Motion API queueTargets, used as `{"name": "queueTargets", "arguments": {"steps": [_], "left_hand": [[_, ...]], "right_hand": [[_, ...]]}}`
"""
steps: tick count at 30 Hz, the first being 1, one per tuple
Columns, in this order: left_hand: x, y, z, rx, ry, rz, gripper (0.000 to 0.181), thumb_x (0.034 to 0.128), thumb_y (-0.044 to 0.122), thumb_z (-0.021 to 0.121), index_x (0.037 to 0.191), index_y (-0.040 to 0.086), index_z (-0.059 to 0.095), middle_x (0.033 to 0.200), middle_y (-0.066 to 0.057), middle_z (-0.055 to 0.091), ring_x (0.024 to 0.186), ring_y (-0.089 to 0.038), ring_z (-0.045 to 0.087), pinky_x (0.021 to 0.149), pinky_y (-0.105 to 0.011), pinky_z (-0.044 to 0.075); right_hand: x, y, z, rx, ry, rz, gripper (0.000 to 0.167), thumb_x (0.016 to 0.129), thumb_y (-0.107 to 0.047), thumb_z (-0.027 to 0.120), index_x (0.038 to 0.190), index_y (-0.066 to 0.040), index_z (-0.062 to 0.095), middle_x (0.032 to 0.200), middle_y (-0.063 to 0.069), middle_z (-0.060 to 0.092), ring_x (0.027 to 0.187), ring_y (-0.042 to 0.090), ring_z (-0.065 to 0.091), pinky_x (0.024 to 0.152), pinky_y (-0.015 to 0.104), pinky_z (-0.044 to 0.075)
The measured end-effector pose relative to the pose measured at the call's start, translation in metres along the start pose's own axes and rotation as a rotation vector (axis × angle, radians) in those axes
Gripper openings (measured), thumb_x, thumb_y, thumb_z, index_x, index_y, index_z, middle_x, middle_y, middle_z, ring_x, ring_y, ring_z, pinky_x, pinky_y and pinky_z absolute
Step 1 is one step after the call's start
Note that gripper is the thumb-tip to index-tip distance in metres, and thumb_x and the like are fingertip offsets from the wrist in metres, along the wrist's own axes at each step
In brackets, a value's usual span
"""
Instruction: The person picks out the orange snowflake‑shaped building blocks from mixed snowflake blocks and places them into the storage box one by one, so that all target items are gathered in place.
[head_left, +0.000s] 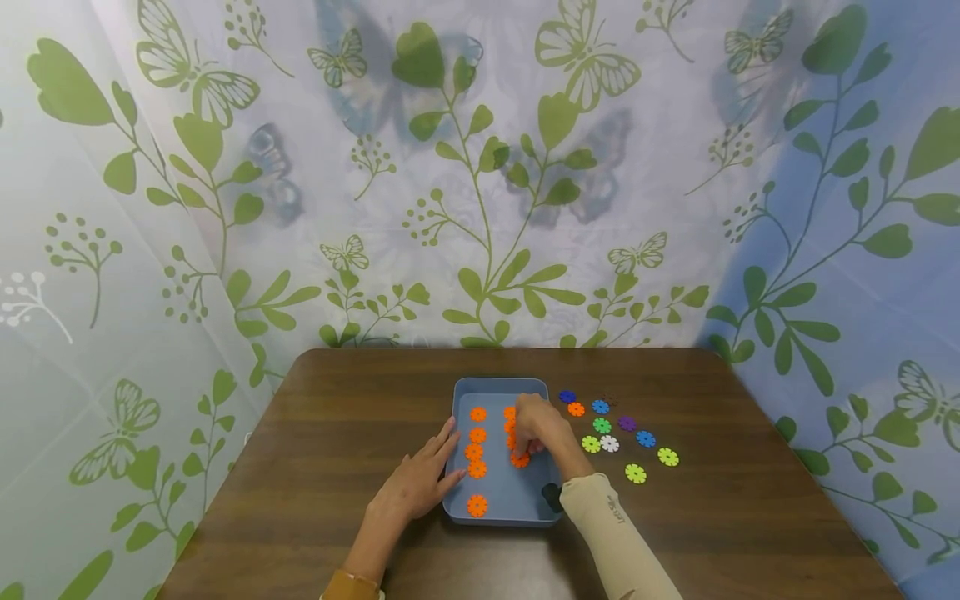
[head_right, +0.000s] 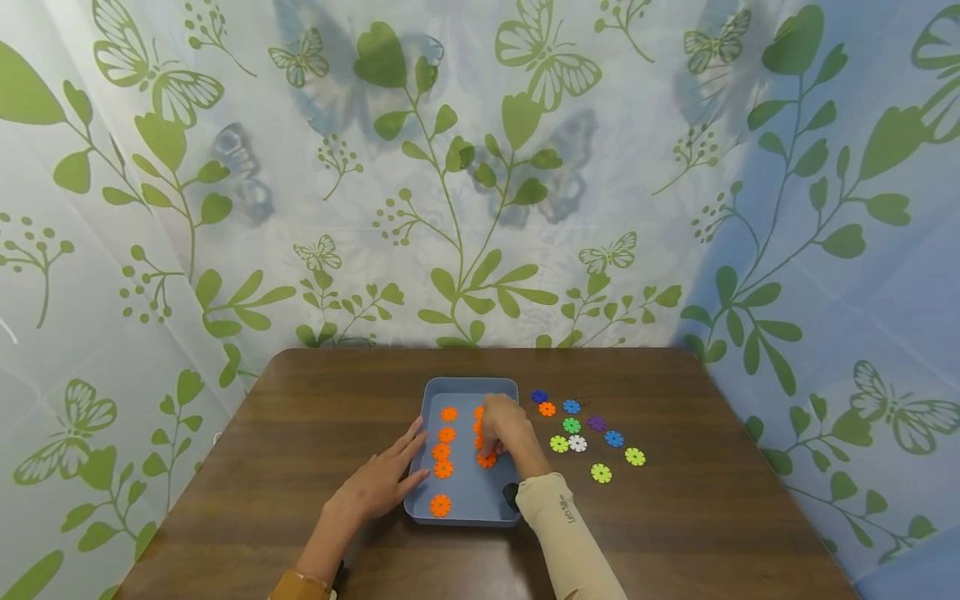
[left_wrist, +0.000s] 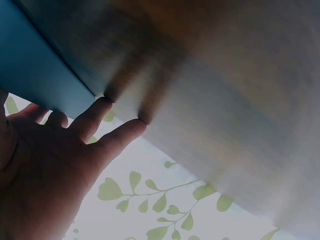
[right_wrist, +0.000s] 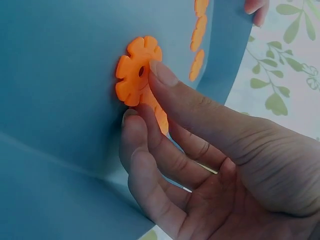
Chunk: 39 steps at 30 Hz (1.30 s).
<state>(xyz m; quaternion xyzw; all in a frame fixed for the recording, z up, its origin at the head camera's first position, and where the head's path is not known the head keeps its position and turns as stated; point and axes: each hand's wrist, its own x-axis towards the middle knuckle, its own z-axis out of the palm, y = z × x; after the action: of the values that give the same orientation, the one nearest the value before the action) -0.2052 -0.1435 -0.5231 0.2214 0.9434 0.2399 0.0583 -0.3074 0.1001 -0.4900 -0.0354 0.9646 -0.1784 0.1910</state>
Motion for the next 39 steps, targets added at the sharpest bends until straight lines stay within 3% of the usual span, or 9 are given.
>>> {"name": "queueTargets", "arguments": {"steps": [6, 13, 16, 20, 25, 28, 32, 39], "left_hand": [[-0.001, -0.001, 0.0, -0.015, -0.001, -0.006, 0.07, 0.1116, 0.038, 0.06, 0.169, 0.008, 0.036, 0.181, -0.01, 0.018, 0.155, -0.048, 0.038, 0.111, -0.085, 0.03], [-0.002, 0.001, -0.001, -0.016, 0.0, -0.01, 0.069, 0.1119, 0.038, 0.06, 0.169, 0.008, 0.036, 0.181, -0.007, 0.018, 0.156, -0.048, 0.037, 0.112, -0.085, 0.03], [-0.001, 0.002, -0.002, -0.006, 0.0, -0.011, 0.07, 0.1116, 0.039, 0.061, 0.169, 0.008, 0.036, 0.181, -0.008, 0.018, 0.156, -0.047, 0.038, 0.111, -0.084, 0.031], [0.001, 0.003, -0.003, 0.003, 0.007, -0.009, 0.07, 0.1111, 0.039, 0.062, 0.168, 0.007, 0.037, 0.18, -0.009, 0.02, 0.155, -0.046, 0.04, 0.111, -0.084, 0.032], [0.001, 0.003, -0.003, 0.003, 0.001, -0.011, 0.07, 0.1113, 0.039, 0.061, 0.168, 0.007, 0.037, 0.181, -0.008, 0.019, 0.155, -0.047, 0.039, 0.112, -0.084, 0.031], [-0.001, 0.003, -0.003, 0.001, -0.002, -0.014, 0.07, 0.1111, 0.039, 0.061, 0.168, 0.007, 0.037, 0.181, -0.008, 0.019, 0.155, -0.047, 0.039, 0.111, -0.084, 0.032], [-0.003, 0.002, -0.003, -0.003, 0.001, -0.019, 0.07, 0.1108, 0.039, 0.062, 0.168, 0.007, 0.038, 0.18, -0.008, 0.02, 0.155, -0.046, 0.039, 0.111, -0.084, 0.032], [-0.001, 0.003, -0.002, 0.004, 0.003, -0.018, 0.07, 0.1107, 0.041, 0.062, 0.168, 0.006, 0.038, 0.181, -0.008, 0.019, 0.155, -0.046, 0.039, 0.112, -0.084, 0.032]], "right_hand": [[-0.006, 0.003, -0.011, 0.07, 0.055, -0.08, 0.032, 0.074, -0.008, 0.101, 0.064, -0.004, 0.071, 0.059, 0.009, 0.066, 0.053, 0.025, 0.067, 0.044, 0.028, 0.049], [-0.015, 0.019, -0.045, 0.184, 0.278, -0.223, 0.022, 0.088, -0.017, 0.092, 0.077, -0.007, 0.075, 0.077, 0.003, 0.068, 0.065, 0.019, 0.061, 0.058, 0.032, 0.05], [-0.012, 0.032, -0.057, 0.221, 0.399, -0.238, 0.02, 0.094, -0.018, 0.087, 0.083, -0.004, 0.077, 0.08, 0.008, 0.073, 0.067, 0.022, 0.065, 0.062, 0.037, 0.055], [-0.002, 0.056, -0.064, 0.232, 0.514, -0.181, 0.02, 0.099, -0.016, 0.08, 0.087, 0.0, 0.078, 0.084, 0.012, 0.075, 0.068, 0.024, 0.066, 0.063, 0.041, 0.056], [0.009, 0.085, -0.059, 0.197, 0.441, -0.063, 0.021, 0.099, -0.013, 0.078, 0.086, 0.003, 0.077, 0.087, 0.016, 0.075, 0.071, 0.028, 0.068, 0.062, 0.042, 0.056], [0.013, 0.097, -0.053, 0.179, 0.376, -0.028, 0.017, 0.097, -0.012, 0.081, 0.092, 0.004, 0.076, 0.095, 0.02, 0.074, 0.081, 0.034, 0.071, 0.07, 0.048, 0.061], [0.019, 0.107, -0.045, 0.169, 0.332, -0.012, 0.019, 0.092, -0.01, 0.085, 0.094, 0.004, 0.072, 0.099, 0.02, 0.072, 0.089, 0.037, 0.071, 0.078, 0.053, 0.061], [0.031, 0.125, -0.036, 0.18, 0.316, -0.016, 0.024, 0.083, -0.011, 0.091, 0.079, -0.003, 0.069, 0.084, 0.011, 0.068, 0.076, 0.028, 0.065, 0.068, 0.045, 0.057]]}}
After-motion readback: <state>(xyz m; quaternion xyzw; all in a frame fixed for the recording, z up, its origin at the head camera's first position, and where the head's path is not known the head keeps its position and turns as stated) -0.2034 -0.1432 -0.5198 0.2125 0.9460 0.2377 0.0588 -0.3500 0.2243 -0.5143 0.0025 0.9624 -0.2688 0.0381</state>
